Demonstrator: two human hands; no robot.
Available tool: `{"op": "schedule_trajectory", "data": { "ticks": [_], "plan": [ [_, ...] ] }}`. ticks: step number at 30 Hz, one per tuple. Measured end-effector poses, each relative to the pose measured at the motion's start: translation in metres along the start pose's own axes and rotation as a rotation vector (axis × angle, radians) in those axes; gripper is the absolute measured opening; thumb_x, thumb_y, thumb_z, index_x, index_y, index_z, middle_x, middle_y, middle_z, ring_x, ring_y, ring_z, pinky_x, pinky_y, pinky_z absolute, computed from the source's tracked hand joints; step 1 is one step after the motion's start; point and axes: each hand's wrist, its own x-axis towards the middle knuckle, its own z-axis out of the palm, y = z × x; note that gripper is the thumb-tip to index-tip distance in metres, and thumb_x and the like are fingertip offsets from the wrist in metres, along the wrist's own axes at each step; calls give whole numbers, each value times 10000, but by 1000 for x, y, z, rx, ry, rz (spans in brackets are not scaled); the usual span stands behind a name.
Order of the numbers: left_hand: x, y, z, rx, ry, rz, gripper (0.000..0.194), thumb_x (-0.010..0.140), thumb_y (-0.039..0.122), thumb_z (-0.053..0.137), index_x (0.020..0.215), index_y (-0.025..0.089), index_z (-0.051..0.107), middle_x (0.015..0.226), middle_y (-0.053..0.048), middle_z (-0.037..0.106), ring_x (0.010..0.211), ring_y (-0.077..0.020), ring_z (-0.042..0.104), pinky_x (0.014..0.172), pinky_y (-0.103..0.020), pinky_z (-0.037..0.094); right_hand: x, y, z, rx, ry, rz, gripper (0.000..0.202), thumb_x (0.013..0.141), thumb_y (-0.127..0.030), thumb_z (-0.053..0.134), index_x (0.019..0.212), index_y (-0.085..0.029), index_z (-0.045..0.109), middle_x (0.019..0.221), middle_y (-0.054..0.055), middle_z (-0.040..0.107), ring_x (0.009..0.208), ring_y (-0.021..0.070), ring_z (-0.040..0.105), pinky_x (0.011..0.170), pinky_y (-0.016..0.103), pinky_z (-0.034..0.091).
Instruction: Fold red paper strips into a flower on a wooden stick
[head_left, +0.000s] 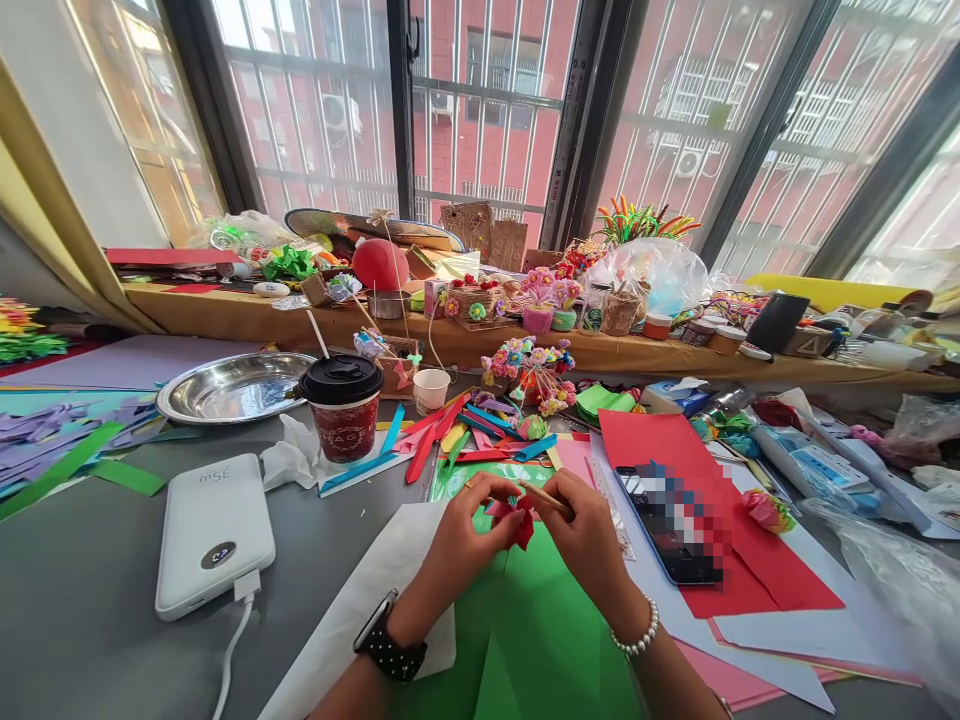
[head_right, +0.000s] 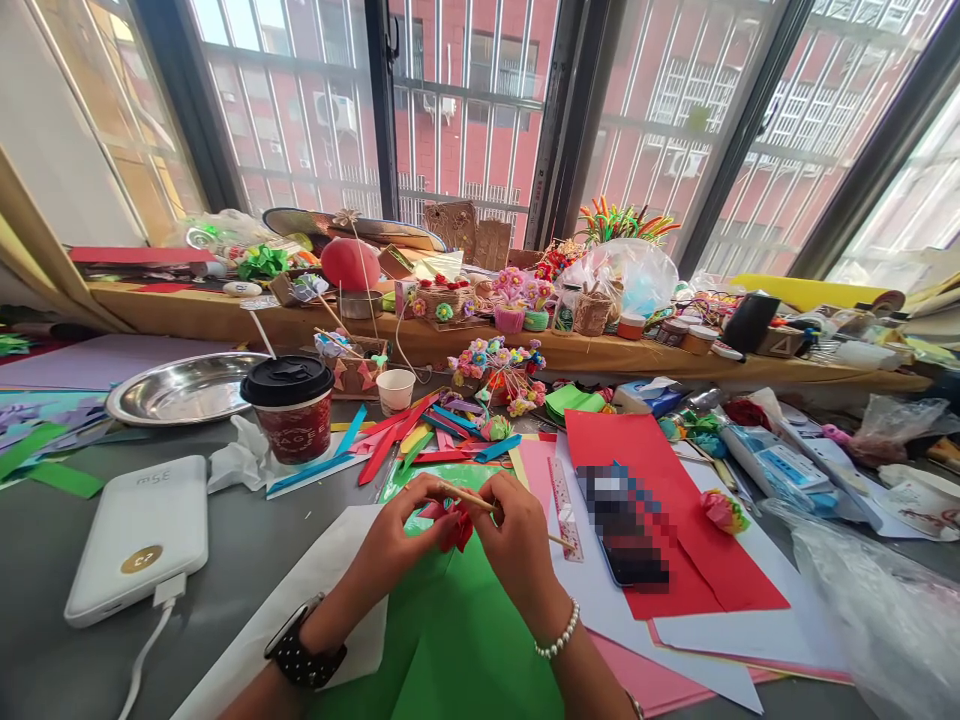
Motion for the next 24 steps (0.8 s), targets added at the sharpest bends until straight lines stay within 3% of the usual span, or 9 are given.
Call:
{"op": "schedule_trajectory", "data": {
  "ticks": [4, 9, 17, 24],
  "plan": [
    [0, -3, 0, -42, -13, -19, 136, 729, 270, 530, 815, 165, 540, 827, -29, 540, 811, -160, 521, 741, -276, 417, 2, 0, -4, 49, -62, 23, 268, 791, -322, 482, 572, -177, 428, 528, -40, 417, 469, 87, 351, 430, 205, 257],
    [0, -1, -3, -17, -8, -24, 153, 737, 312, 510, 781, 166, 522, 783, -13, 518, 723, -139, 512, 696, -267, 419, 3, 1, -4, 114, -143, -8, 310, 781, -392, 484, 567, -173, 437, 557, -37, 392, 473, 85, 338, 434, 212, 249],
    [0, 4, -7, -59, -67, 5, 154, 717, 292, 542, 791, 162, 507, 808, -21, 527, 793, -155, 513, 728, -262, 409, 1, -2, -4, 148, -128, 3, 259, 798, -354, 464, 614, -173, 443, 584, -24, 421, 502, 95, 362, 454, 213, 270],
    [0, 2, -6, -34, -37, 37, 135, 720, 281, 542, 762, 160, 499, 784, -16, 515, 765, -147, 506, 713, -265, 403, 2, -2, -5, 191, -147, -25, 233, 797, -350, 474, 644, -174, 463, 610, -21, 441, 501, 90, 372, 456, 211, 281]
  ]
}}
